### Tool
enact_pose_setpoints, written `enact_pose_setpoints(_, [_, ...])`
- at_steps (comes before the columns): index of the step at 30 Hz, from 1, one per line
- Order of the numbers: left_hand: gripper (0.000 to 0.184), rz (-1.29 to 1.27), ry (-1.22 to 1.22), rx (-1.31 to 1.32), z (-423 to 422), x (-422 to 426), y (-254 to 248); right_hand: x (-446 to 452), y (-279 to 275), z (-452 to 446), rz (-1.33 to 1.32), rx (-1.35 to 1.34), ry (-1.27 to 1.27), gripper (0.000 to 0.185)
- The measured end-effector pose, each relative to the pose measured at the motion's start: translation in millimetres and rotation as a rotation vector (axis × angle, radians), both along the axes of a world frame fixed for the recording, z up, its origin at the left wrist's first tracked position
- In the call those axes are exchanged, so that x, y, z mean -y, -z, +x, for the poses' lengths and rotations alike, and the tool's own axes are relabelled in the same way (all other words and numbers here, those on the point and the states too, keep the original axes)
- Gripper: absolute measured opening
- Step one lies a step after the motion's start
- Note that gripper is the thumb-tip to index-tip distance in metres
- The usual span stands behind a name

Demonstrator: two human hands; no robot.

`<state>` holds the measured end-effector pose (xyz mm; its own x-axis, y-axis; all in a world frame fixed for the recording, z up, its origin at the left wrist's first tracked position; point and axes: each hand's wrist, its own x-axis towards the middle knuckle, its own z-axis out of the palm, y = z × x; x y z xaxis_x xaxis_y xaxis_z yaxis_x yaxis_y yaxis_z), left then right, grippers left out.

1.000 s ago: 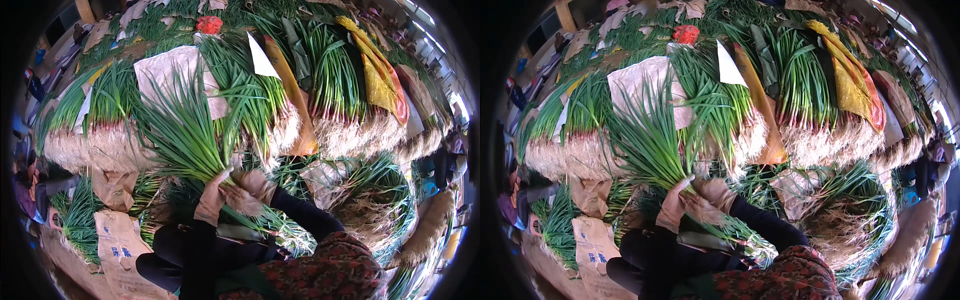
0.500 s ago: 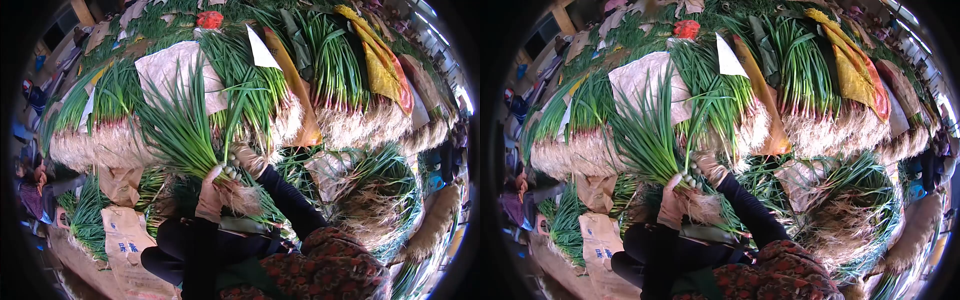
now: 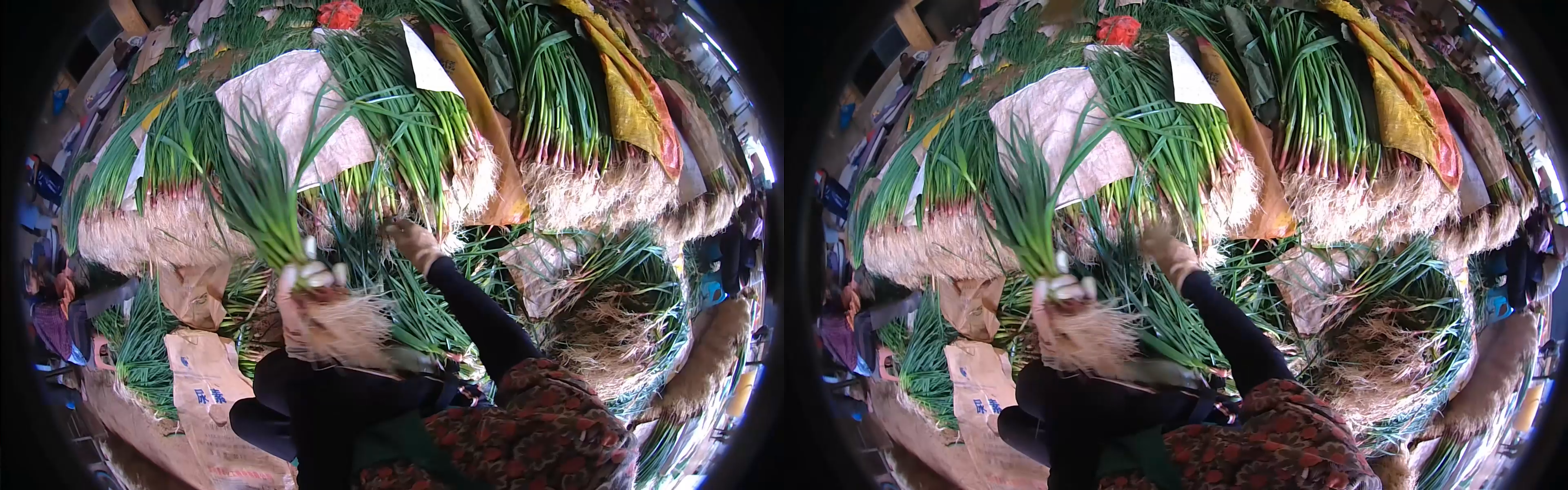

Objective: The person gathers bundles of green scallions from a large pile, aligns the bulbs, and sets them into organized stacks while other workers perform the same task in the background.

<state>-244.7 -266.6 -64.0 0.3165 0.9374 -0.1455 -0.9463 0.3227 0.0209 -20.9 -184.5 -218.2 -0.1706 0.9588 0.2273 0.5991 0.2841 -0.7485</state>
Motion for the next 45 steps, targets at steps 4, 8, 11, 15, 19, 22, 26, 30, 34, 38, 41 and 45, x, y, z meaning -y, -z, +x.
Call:
enact_pose_setpoints(4, [0.025, 0.058, 0.117, -0.323, 20, -11, 31, 0, 14, -38, -0.211, 0.048, 0.065, 0.030])
enact_pose_setpoints(8, [0.034, 0.073, 0.210, -0.698, 36, -7, 26, 72, 77, 2, -0.428, -0.198, -0.511, 0.030])
enact_pose_setpoints(11, [0.041, -0.048, 0.265, -0.644, 44, -10, 36, 78, 30, 30, -0.485, 0.131, -0.327, 0.031])
enact_pose_setpoints(15, [0.046, -0.101, 0.297, -0.623, 49, -15, 48, 38, -9, 56, -0.326, -0.074, 0.351, 0.032])
enact_pose_setpoints(19, [0.045, -0.113, 0.277, -0.638, 46, -9, 38, 10, 70, 51, -0.093, -0.183, 0.040, 0.023])
enact_pose_setpoints(22, [0.043, -0.106, 0.262, -0.592, 41, -9, 49, 56, -3, 30, -0.232, 0.098, -0.159, 0.023])
enact_pose_setpoints(26, [0.043, -0.072, 0.280, -0.549, 48, -6, 32, 64, -42, 63, -0.269, 0.132, 0.291, 0.035])
enact_pose_setpoints(30, [0.043, -0.051, 0.292, -0.575, 47, -7, 44, 31, -30, 95, -0.231, 0.176, 0.440, 0.029])
enact_pose_setpoints(34, [0.043, -0.056, 0.305, -0.571, 50, -9, 41, 54, -72, 43, -0.174, 0.143, 0.281, 0.028])
enact_pose_setpoints(38, [0.037, -0.037, 0.419, -0.644, 40, -10, 58, 92, -99, -7, -0.145, 0.198, -0.034, 0.032])
enact_pose_setpoints(41, [0.032, -0.135, 0.260, -0.644, 52, -10, 60, 87, -82, 5, -0.259, 0.079, -0.263, 0.036])
enact_pose_setpoints(45, [0.030, -0.134, 0.329, -0.679, 53, -6, 52, 49, -63, -6, -0.543, -0.866, -0.188, 0.025])
